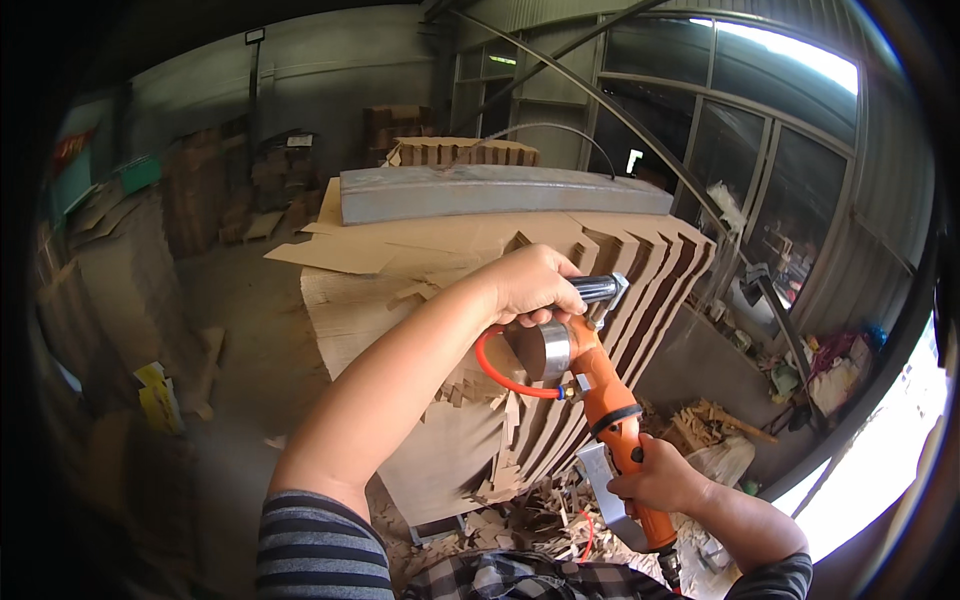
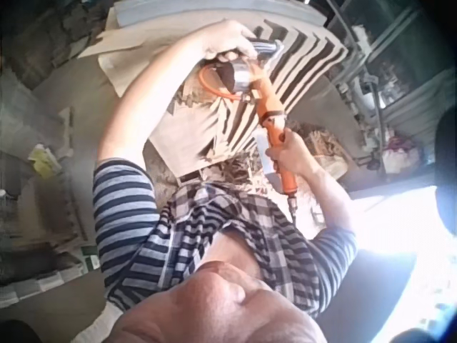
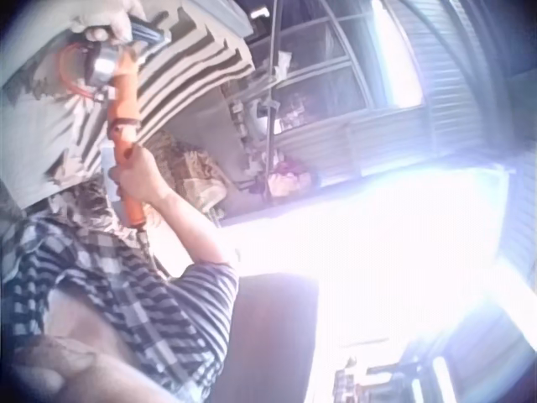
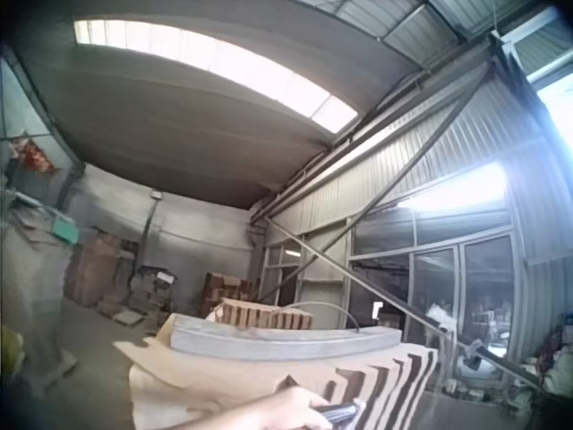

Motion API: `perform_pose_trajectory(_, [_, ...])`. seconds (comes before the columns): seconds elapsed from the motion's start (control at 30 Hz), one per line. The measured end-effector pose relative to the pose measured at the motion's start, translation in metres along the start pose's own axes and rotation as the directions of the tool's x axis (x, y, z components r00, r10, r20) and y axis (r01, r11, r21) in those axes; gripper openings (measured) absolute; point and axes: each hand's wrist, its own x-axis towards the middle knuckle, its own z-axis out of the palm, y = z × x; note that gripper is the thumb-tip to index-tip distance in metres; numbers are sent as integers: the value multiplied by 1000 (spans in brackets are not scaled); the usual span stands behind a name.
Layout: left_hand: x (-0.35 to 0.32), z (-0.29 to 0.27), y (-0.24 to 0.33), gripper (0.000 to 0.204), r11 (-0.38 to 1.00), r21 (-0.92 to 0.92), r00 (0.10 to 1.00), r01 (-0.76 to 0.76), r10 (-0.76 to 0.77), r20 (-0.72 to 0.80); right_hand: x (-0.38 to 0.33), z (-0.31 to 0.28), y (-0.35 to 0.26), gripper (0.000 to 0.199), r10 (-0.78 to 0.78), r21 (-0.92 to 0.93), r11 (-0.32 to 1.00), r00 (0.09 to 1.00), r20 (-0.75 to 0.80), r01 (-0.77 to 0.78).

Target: The person uses a handheld orange cutting tool to slice through a stack of corrugated cardboard sheets. They repeatedly guide the tool along the edges, creating long strips and accumulating cardboard debris on the floor.

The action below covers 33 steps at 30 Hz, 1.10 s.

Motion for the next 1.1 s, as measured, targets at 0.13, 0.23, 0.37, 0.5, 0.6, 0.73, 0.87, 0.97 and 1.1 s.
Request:
perform_pose_trajectory(0.13, [-5, 6, -7, 36, 1000, -7, 1000, -7, 7, 6, 3, 10, 11, 33, -23, 50, 998, 1000, 3, 23])
perform_pose_trajectory(0.23, [-3, 11, -15, 35, 999, -13, 999, 37, -38, -10, 6, 15, 16, 32, -19, 74, 997, 1000, 19, 18])
perform_pose_trajectory(0.37, [-1, 11, -23, 33, 999, 1, 999, 43, -43, -30, 12, 18, 24, 31, -12, 51, 999, 1000, 9, 12])
perform_pose_trajectory(0.5, [-1, 13, -40, 32, 999, 11, 999, 38, -37, -33, 17, 19, 31, 37, -8, -36, 999, 1000, 19, 9])
perform_pose_trajectory(0.6, [-1, 22, -48, 35, 998, 47, 998, 45, -44, -34, 25, 21, 47, 41, 4, -40, 999, 1000, 18, -3])
perform_pose_trajectory(0.73, [-6, 28, -64, 36, 995, 98, 998, 18, -12, -64, 41, 30, 68, 44, -13, -77, 997, 1000, 5, 14])
perform_pose_trajectory(0.87, [-7, 28, -77, 40, 998, 54, 998, 34, -31, -50, 62, 37, 98, 51, -42, -179, 983, 999, -22, 38])
perform_pose_trajectory(0.97, [-6, 28, -88, 43, 999, 20, 998, 46, -45, -49, 63, 38, 94, 53, -6, -187, 982, 1000, -3, 5])
perform_pose_trajectory(1.1, [-6, 28, -104, 43, 998, 24, 997, 65, -64, -37, 68, 49, 102, 49, -58, -201, 978, 998, -21, 52])
